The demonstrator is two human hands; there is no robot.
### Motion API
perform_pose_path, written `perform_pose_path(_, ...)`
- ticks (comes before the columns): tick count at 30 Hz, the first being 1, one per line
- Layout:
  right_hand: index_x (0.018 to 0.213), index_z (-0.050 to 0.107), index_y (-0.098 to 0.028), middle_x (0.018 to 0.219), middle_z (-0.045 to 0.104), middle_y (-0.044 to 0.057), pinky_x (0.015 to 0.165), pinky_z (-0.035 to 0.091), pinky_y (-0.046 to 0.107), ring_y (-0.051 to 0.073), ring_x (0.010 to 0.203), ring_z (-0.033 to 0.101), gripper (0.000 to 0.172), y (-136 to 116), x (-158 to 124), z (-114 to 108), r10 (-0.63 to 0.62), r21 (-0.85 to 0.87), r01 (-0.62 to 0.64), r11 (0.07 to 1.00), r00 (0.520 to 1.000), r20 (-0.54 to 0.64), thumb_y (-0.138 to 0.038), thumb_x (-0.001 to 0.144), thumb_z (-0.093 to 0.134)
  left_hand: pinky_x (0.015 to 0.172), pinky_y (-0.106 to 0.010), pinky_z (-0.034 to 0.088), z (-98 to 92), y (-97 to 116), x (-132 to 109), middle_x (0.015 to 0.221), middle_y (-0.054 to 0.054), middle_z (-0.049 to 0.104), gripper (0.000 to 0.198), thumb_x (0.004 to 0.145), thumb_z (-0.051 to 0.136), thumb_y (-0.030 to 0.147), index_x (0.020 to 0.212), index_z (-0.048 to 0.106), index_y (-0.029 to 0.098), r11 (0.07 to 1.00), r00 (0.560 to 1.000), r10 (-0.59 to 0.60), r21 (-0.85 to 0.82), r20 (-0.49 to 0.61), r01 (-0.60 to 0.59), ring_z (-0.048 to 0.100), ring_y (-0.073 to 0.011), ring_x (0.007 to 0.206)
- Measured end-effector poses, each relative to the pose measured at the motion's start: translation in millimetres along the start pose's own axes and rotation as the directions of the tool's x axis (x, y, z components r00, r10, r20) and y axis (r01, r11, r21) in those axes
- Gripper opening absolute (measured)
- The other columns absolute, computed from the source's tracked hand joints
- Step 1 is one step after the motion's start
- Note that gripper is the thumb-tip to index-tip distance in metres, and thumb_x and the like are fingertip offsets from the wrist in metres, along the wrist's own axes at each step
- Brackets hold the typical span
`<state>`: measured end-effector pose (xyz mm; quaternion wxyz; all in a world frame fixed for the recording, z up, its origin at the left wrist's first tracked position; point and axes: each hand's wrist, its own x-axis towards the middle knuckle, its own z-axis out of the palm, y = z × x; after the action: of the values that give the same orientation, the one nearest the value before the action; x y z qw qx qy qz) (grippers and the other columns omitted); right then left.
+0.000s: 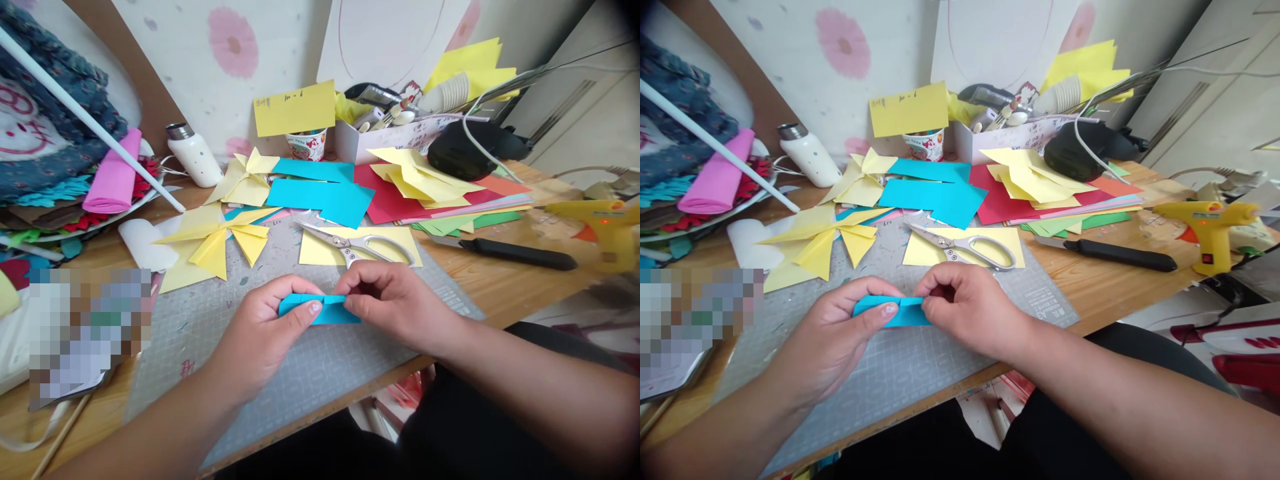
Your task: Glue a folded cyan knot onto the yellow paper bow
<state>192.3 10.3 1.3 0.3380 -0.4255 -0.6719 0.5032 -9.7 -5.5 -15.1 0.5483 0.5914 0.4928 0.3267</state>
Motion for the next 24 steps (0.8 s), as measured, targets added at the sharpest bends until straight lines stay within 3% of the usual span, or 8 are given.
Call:
perform_pose_path(5,0.072,0.064,-0.014,0.065,0.055,-0.001,0.057,0.040,0.021,0.008,0.061,0.048,0.010,3,-2,0,-0.178,-0.148,0.170,0.974,0.983,-0.043,-0.021,0.079,0.060,0.068,-0.025,0.039,3.3,2,2,0.078,0.004,0.058,0.009,0.084,0.062,0.032,0.088,0.064,0.024,1.000,1.000,-0.012,0.008,0.018,0.012,0.050,-0.0121,0.074)
perform_pose_path(8,0.072,0.064,-0.013,0.066,0.057,-0.001,0.058,0.040,0.021,0.008,0.062,0.049,0.011,5,-3,-1,-0.210,-0.205,0.198,0.959,0.977,-0.039,-0.018,0.080,0.059,0.069,-0.024,0.040,4.3,4,3,0.081,0.004,0.062,0.009,0.083,0.063,0.028,0.091,0.066,0.025,0.999,0.996,-0.029,-0.022,0.083,0.031,0.052,-0.0117,0.076)
perform_pose_path(12,0.071,0.062,-0.013,0.066,0.057,-0.001,0.058,0.039,0.021,0.008,0.062,0.049,0.009,3,-3,-1,-0.173,-0.217,0.164,0.962,0.985,-0.021,-0.017,0.079,0.058,0.066,-0.022,0.040,4.4,6,3,0.080,0.004,0.063,0.010,0.084,0.062,0.031,0.090,0.068,0.025,0.995,0.992,-0.013,-0.093,0.126,0.025,0.053,-0.0107,0.074)
perform_pose_path(17,0.067,0.058,-0.014,0.063,0.053,-0.002,0.058,0.038,0.021,0.008,0.061,0.047,0.011,0,-4,3,-0.143,-0.174,0.142,0.974,0.990,0.006,-0.016,0.078,0.055,0.061,-0.021,0.037,6.7,8,2,0.070,0.005,0.057,0.007,0.083,0.060,0.025,0.080,0.065,0.021,1.000,0.995,0.020,0.021,0.093,-0.022,0.048,-0.0092,0.066)
perform_pose_path(24,0.065,0.053,-0.016,0.060,0.049,-0.004,0.055,0.036,0.021,0.007,0.058,0.044,0.011,-1,-1,9,-0.044,-0.131,0.043,0.990,0.999,-0.004,-0.017,0.076,0.054,0.061,-0.021,0.037,8.2,8,1,0.071,0.005,0.056,0.010,0.083,0.060,0.028,0.078,0.063,0.020,0.999,0.995,0.024,-0.033,0.097,-0.020,0.048,-0.0090,0.067)
